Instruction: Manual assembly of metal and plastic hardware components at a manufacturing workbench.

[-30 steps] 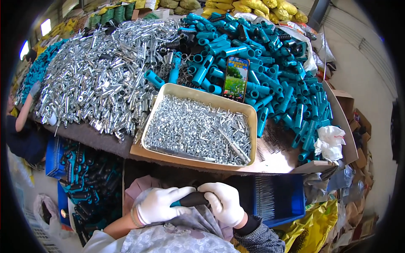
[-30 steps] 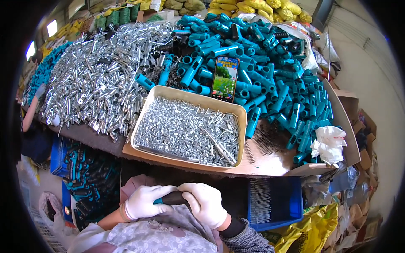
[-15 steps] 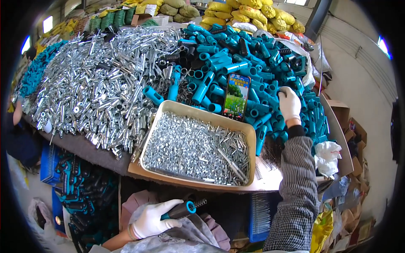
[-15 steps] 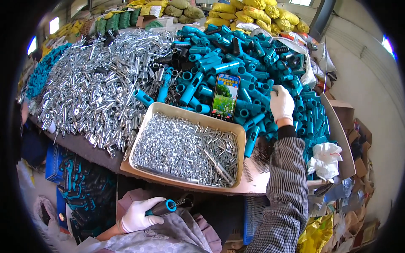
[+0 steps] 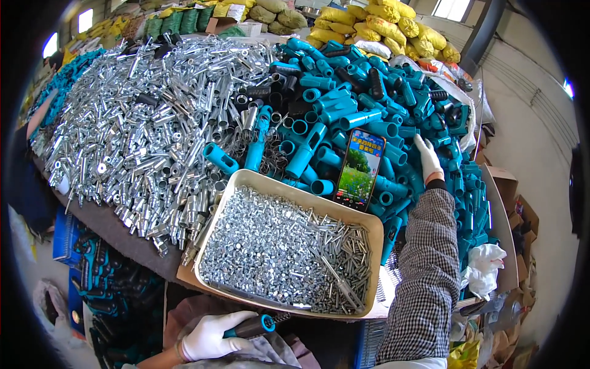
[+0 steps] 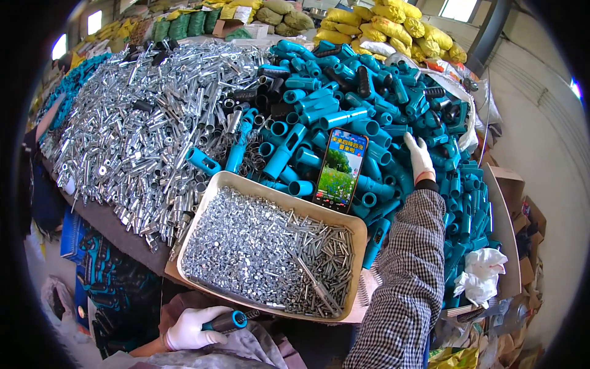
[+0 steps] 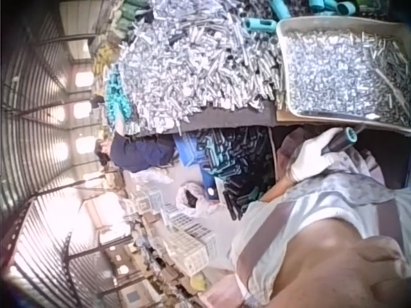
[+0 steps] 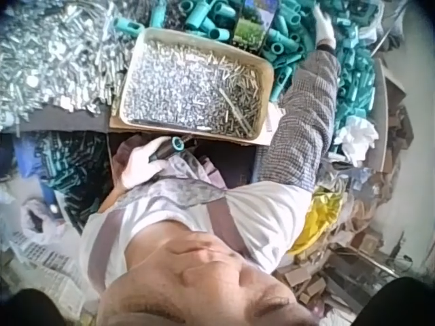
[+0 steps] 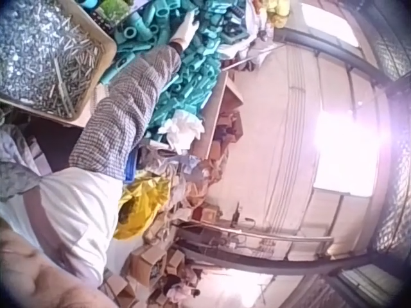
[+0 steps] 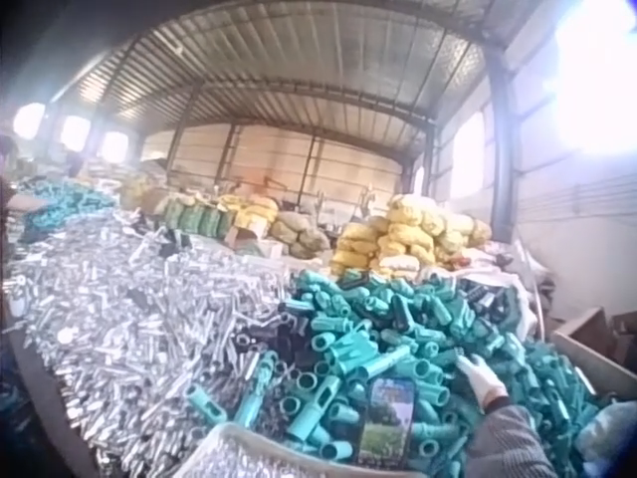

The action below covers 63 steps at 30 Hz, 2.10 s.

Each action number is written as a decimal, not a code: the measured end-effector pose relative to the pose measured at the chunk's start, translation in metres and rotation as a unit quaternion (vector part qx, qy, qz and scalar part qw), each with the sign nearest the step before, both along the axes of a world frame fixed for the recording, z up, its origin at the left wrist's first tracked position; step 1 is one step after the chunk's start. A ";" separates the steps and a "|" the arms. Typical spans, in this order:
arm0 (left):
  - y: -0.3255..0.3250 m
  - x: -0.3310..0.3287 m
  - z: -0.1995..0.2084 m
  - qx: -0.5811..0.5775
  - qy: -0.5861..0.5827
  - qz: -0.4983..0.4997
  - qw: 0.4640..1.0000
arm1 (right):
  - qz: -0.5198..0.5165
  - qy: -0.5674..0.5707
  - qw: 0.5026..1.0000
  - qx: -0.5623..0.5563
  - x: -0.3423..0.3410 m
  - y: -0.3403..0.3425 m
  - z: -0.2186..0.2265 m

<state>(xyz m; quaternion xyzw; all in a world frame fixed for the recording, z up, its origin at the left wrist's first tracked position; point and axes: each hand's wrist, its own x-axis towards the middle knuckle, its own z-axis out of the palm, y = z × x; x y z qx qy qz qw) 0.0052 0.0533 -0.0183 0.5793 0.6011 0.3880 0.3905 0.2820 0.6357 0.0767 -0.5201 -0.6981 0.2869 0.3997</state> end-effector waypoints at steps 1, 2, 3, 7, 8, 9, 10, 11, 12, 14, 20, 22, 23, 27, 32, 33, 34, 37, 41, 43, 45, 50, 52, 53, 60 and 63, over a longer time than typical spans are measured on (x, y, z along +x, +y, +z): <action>0.004 0.002 0.002 0.000 -0.002 -0.001 1.000 | 0.005 0.025 1.000 -0.004 0.003 0.002 -0.005; 0.008 0.004 0.004 0.019 -0.004 -0.013 1.000 | 0.002 0.041 0.999 0.001 0.012 0.001 -0.006; 0.010 0.006 0.005 0.040 -0.006 -0.025 0.999 | -0.002 0.056 0.998 0.007 0.022 0.000 -0.003; 0.005 0.008 0.008 0.043 0.016 -0.031 0.998 | -0.119 0.178 0.966 0.145 0.043 -0.026 0.022; 0.003 0.009 0.009 0.039 0.024 -0.025 0.999 | -0.116 0.204 0.955 0.179 0.042 -0.042 0.030; 0.003 0.012 0.011 0.037 0.030 -0.022 0.999 | -0.077 0.267 0.940 0.198 0.047 -0.065 0.038; -0.002 0.014 0.015 0.021 0.033 0.003 0.999 | -0.029 0.352 0.925 0.142 0.016 -0.116 0.047; -0.006 0.016 0.018 0.024 0.013 0.016 0.999 | 0.048 0.422 0.898 0.116 -0.005 -0.163 0.051; -0.003 0.021 0.019 0.030 -0.010 0.011 0.999 | 0.108 0.340 0.919 0.166 0.012 -0.195 0.038; -0.004 0.026 0.017 0.008 -0.064 0.006 0.998 | 0.181 0.251 0.942 0.131 -0.022 -0.321 0.026; -0.005 0.047 0.008 0.045 -0.015 -0.083 0.995 | 0.148 0.538 0.826 -0.077 -0.063 -0.505 -0.050; -0.018 0.046 0.011 0.052 -0.004 -0.099 0.994 | 0.151 0.556 0.815 -0.063 -0.066 -0.514 -0.057; -0.024 0.044 0.013 0.044 -0.009 -0.085 0.995 | 0.159 0.562 0.809 -0.069 -0.067 -0.516 -0.058; -0.034 0.035 0.028 0.065 0.046 -0.051 0.995 | 0.185 0.587 0.785 -0.077 -0.082 -0.523 -0.053; -0.042 0.030 0.023 0.125 0.081 -0.044 0.988 | 0.182 0.556 0.807 -0.080 -0.087 -0.530 -0.050; -0.046 0.028 0.023 0.095 0.043 -0.024 0.994 | 0.188 0.580 0.787 -0.098 -0.088 -0.533 -0.051; -0.050 0.026 0.023 0.065 0.004 -0.004 0.998 | 0.194 0.602 0.766 -0.114 -0.087 -0.535 -0.052; -0.047 0.029 0.020 0.102 0.023 -0.024 0.994 | 0.203 0.600 0.758 -0.158 -0.090 -0.543 -0.057; -0.049 0.029 0.017 0.126 -0.012 -0.010 0.992 | 0.203 0.525 0.808 -0.174 -0.087 -0.552 -0.052; -0.051 0.014 0.016 0.132 0.018 -0.043 0.990 | 0.182 0.500 0.838 -0.118 -0.073 -0.547 -0.052; -0.051 0.006 0.012 0.195 0.040 -0.090 0.976 | 0.202 0.408 0.889 0.043 -0.054 -0.532 -0.046; -0.063 -0.017 0.024 0.069 -0.028 -0.157 0.985 | 0.461 -0.024 0.887 0.016 -0.024 -0.500 -0.014; -0.066 -0.020 0.021 0.066 -0.051 -0.148 0.985 | 0.453 0.024 0.826 -0.335 -0.018 -0.503 -0.029; -0.066 -0.021 0.022 0.067 -0.049 -0.145 0.986 | 0.459 0.029 0.820 -0.340 -0.019 -0.507 -0.037; -0.065 -0.024 0.025 -0.047 0.086 -0.217 0.971 | 0.448 -0.237 0.788 0.349 -0.034 -0.536 -0.059; -0.060 -0.036 0.014 -0.181 -0.052 -0.279 0.942 | 0.498 -0.215 0.737 0.404 -0.033 -0.532 -0.060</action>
